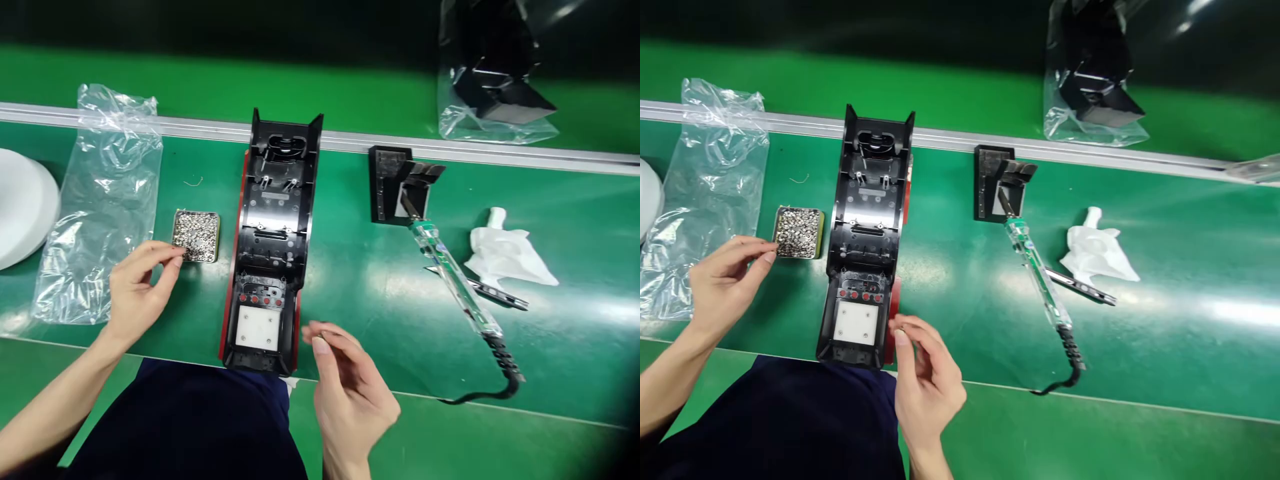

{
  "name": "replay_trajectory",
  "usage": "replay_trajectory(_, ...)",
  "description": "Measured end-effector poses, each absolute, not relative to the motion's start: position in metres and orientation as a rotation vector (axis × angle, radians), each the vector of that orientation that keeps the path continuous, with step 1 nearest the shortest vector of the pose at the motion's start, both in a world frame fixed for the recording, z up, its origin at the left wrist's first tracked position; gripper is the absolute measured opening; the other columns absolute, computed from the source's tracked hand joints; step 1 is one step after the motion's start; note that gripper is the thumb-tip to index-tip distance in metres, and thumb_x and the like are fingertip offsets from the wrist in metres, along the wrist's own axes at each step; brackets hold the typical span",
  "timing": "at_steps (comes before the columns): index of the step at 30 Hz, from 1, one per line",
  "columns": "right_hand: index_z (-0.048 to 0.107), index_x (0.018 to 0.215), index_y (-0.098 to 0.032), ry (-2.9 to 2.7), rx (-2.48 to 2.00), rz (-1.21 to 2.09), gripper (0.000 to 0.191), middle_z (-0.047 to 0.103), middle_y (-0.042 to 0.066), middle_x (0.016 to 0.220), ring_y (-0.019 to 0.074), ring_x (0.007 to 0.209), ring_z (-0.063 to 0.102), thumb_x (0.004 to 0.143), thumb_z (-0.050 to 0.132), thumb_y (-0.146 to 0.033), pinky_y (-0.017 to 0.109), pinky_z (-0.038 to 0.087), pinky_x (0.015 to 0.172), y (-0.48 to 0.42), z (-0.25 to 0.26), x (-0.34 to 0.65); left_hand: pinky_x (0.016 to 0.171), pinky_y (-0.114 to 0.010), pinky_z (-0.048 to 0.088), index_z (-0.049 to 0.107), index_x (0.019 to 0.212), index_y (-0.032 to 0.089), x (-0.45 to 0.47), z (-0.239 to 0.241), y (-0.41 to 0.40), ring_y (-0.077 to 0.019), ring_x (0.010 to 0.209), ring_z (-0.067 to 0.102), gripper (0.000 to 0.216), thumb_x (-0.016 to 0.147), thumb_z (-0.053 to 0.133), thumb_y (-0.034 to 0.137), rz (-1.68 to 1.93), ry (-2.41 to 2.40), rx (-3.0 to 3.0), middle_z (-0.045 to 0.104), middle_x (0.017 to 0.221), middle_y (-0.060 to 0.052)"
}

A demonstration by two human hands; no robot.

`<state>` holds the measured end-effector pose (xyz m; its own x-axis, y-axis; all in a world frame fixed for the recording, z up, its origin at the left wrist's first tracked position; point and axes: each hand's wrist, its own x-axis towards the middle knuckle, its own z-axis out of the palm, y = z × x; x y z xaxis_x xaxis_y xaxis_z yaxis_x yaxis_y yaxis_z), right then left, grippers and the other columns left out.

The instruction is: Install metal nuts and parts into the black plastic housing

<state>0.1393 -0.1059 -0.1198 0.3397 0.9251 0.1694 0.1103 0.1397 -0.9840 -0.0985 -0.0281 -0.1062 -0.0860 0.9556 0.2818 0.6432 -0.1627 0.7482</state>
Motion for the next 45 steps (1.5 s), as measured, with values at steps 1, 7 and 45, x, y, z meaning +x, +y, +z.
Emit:
replay_trajectory(1,0.063,0.096,-0.016,-1.225,-1.369,0.609,0.014,0.057,0.007,0.101,0.0154,0.091,0.059,0.088,0.06,-0.005,0.025,0.055,0.08,-0.1,-0.12,0.137,0.052,-0.016,0.04,0.069,0.087,0.02,-0.098,-0.105,-0.034,-0.0079,0.074,0.058,0.011,0.08,0.06,0.016,1.117,1.712,1.796,0.063,0.086,-0.001)
replay_trajectory(7,0.058,0.086,-0.01,-1.716,-1.475,0.034,0.004,0.042,0.014,0.126,0.0338,0.119,0.04,0.09,0.057,-0.008,0.056,0.041,0.095,-0.058,-0.123,0.12,0.058,-0.013,0.048,0.067,0.084,0.019,-0.087,-0.105,-0.055,-0.0071,0.076,0.06,0.013,0.08,0.059,0.01,1.085,1.579,1.706,0.063,0.084,0.0)
replay_trajectory(45,0.06,0.101,-0.006,-1.879,-1.495,-0.061,0.012,0.041,0.021,0.127,0.0403,0.116,0.042,0.09,0.054,-0.006,0.059,0.041,0.093,-0.076,-0.117,0.112,0.049,-0.013,0.043,0.069,0.084,0.018,-0.084,-0.108,-0.05,-0.0062,0.056,0.054,0.01,0.076,0.066,0.012,0.957,0.677,0.399,0.06,0.067,-0.003)
